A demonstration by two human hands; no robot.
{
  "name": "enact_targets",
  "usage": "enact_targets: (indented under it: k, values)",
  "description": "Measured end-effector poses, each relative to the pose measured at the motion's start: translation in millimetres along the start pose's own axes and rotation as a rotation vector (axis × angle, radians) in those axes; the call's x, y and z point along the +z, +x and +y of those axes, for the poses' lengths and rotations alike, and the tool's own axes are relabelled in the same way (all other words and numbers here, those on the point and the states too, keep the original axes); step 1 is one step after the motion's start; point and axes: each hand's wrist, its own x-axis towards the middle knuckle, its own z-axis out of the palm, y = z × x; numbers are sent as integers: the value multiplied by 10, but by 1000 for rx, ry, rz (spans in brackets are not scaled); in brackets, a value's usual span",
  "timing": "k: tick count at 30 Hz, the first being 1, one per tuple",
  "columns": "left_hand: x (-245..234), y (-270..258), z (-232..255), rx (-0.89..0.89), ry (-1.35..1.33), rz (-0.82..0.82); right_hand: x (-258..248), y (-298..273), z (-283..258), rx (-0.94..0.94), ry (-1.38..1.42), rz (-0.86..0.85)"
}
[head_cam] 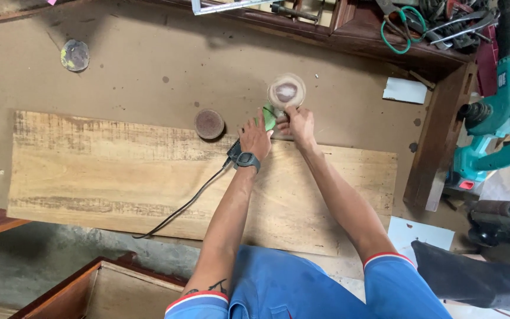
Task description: Sanding a large wooden board using a handheld power sander to smooth the surface.
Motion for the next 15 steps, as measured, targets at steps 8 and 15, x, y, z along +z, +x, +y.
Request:
enact_targets:
  k: [8,15]
  values:
    - [-69,-22,1,12,-43,-21,-202,-231,-315,-194,-223,129]
    - [-29,23,-38,12,-88,-50,-308,-422,-59,-441,-483,313]
